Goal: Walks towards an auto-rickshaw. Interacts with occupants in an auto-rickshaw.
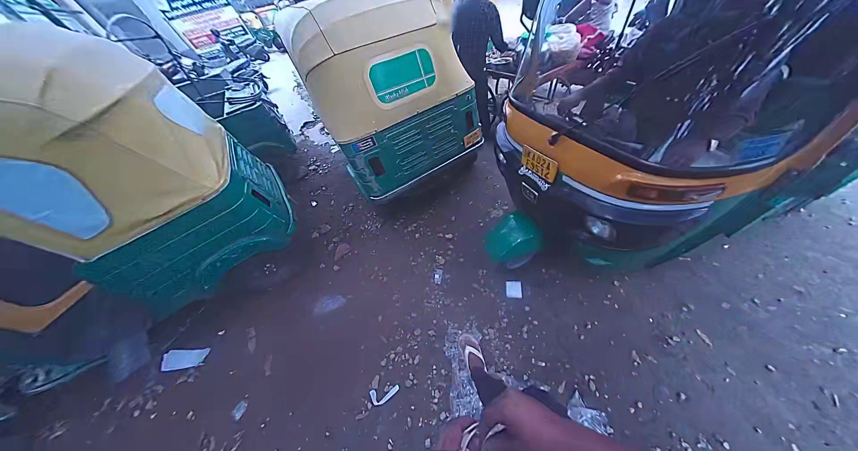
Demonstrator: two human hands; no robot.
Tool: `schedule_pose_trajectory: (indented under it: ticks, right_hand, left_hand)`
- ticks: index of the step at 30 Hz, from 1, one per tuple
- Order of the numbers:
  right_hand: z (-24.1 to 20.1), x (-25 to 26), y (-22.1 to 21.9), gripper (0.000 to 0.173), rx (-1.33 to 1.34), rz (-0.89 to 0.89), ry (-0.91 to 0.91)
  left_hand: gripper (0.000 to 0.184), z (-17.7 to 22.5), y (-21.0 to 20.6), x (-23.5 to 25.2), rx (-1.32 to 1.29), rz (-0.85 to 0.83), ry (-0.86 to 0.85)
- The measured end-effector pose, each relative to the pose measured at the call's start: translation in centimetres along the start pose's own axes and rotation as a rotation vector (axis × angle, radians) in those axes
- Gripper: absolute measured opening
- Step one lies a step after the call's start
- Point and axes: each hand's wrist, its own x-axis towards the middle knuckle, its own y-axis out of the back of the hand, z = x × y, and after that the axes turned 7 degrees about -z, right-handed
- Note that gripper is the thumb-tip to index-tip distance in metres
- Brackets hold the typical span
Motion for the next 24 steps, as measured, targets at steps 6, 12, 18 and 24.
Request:
schedule_pose_trajectory:
  ticks: [6,12,18,24]
  right_hand:
    - [5.5,24.1,12.4,0.023,0.513,0.134,-0.069]
    - [6.3,48.0,21.0,0.051,0.776,-0.201,-0.151]
    - [12.5,71.8,24.7,0.036,0.705,-0.271,-0.172]
    - [15.2,95.3,35.5,0.022,0.793,-0.050,-0.328]
  left_hand:
    - [0.036,-4.9,14.8,16.2,-0.503,0.211,0.031]
    - [0.061,-9.0,31.0,26.4,-0.678,0.417,0.085]
    - [0.060,-21.3,44.7,41.0,-0.657,0.604,0.237]
    - [0.038,-31.8,65.8,60.1,-0.684,0.496,0.130]
